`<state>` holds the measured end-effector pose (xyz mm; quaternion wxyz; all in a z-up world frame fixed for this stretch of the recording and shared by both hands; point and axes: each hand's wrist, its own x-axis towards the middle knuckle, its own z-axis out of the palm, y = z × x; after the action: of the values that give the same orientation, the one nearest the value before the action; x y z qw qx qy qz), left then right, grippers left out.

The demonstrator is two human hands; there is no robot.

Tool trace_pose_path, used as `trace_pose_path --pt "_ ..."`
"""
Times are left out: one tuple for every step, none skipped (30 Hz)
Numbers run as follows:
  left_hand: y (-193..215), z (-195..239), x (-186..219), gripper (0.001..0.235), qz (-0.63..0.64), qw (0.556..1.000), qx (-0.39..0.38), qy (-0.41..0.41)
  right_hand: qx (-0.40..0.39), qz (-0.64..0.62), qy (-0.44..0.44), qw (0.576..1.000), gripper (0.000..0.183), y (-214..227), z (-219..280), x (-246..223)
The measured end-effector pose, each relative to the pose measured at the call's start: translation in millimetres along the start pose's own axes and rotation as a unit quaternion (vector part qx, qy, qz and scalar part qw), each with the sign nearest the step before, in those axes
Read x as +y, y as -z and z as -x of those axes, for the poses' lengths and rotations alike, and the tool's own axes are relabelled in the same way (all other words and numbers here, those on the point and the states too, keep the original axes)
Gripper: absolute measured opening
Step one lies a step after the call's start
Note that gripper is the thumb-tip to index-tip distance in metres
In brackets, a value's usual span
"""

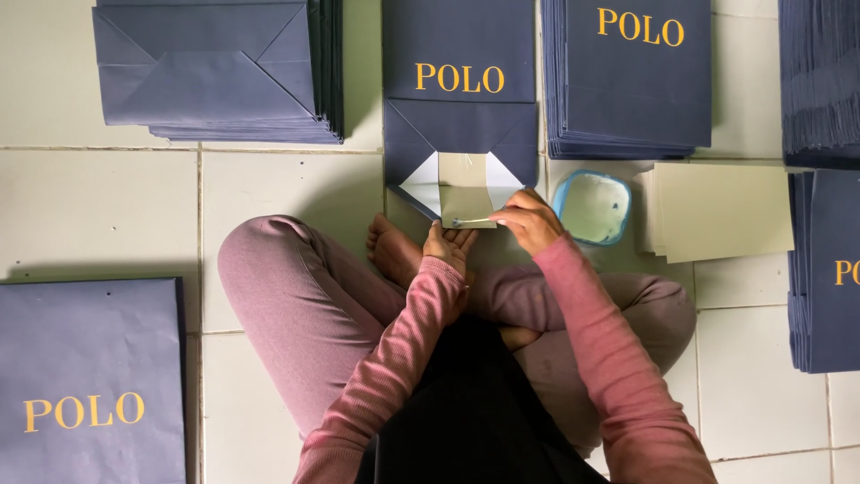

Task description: The person sits on the floor and assembles dark blue paper bags with gold 'POLO' lettering. They apply glue to the inner flaps of the bag base, fold the sides to form the bottom, and press the seams to secure them. The process is repeated for multiple bags.

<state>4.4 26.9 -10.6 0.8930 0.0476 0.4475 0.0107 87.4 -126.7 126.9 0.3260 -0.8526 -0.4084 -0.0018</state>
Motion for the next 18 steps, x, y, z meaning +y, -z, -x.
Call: trace_pose_path --pt "-3.3 3.7 0.9 0.056 0.002 1.000 0.000 0.000 -0.002 0.000 0.001 1.000 0.017 5.8 9.7 10.5" --pt "-6.5 7.6 1.8 0.057 0.001 1.000 0.005 -0.001 0.002 0.020 -0.002 1.000 0.015 11.6 19.3 20.9" --pt "-9.2 11.7 3.0 0.059 0.001 1.000 0.010 -0.003 0.006 0.039 -0.005 0.999 0.012 17.2 29.2 30.9" --pt "-7.8 11.1 3.0 0.059 0.003 1.000 0.011 -0.003 0.004 0.039 -0.005 0.999 0.012 26.6 31.0 26.1" --pt "-7.5 10.1 2.8 0.058 0.006 1.000 0.012 -0.001 0.006 0.038 -0.021 0.999 0.012 36.6 33.1 21.4" --pt "-7.4 9.2 2.1 0.058 0.010 1.000 0.014 0.001 0.009 0.036 -0.037 0.999 0.013 47.1 35.4 16.9" --pt "-8.8 10.3 2.7 0.058 0.010 1.000 0.013 0.002 0.009 0.037 -0.037 0.999 0.013 43.5 34.3 16.8" --pt "-10.4 11.4 3.0 0.058 0.008 1.000 0.015 0.001 0.016 0.033 -0.041 0.998 0.013 40.3 33.4 16.9" --pt "-11.0 12.8 4.1 0.059 0.006 1.000 0.018 -0.001 0.024 0.028 -0.046 0.998 0.013 35.9 33.3 16.4" --pt "-6.6 5.3 -0.4 0.059 0.004 1.000 0.017 0.000 0.025 0.029 -0.047 0.998 0.013 23.5 29.8 20.6" --pt "-0.8 -1.7 -3.1 0.058 0.000 1.000 0.013 0.000 0.029 0.014 -0.037 0.999 0.012 9.3 26.1 24.1" --pt "4.9 -8.7 -5.8 0.057 -0.004 1.000 0.008 0.001 0.032 -0.002 -0.027 0.999 0.011 -4.8 22.2 27.4" --pt "1.9 -5.0 -4.0 0.057 -0.006 1.000 0.008 -0.001 0.034 -0.003 -0.027 0.999 0.011 -9.5 10.5 16.5" --pt "-1.1 -1.2 -2.1 0.058 -0.015 1.000 0.011 -0.005 0.033 -0.005 -0.014 0.999 0.012 -14.1 -1.3 5.4" --pt "-4.2 2.7 -1.1 0.059 -0.024 1.000 0.015 -0.009 0.032 -0.006 -0.001 0.999 0.014 -18.0 -12.7 -5.7" --pt "-3.8 2.3 -0.6 0.059 -0.026 1.000 0.015 -0.009 0.033 -0.006 -0.001 0.999 0.014 -17.4 -14.9 -5.3" --pt "-3.6 1.9 -0.5 0.059 -0.024 1.000 0.015 -0.009 0.027 -0.005 0.010 1.000 0.016 -16.5 -17.1 -4.9" --pt "-3.1 1.3 -0.1 0.059 -0.021 1.000 0.016 -0.010 0.020 -0.003 0.022 1.000 0.018 -16.0 -19.5 -4.4"
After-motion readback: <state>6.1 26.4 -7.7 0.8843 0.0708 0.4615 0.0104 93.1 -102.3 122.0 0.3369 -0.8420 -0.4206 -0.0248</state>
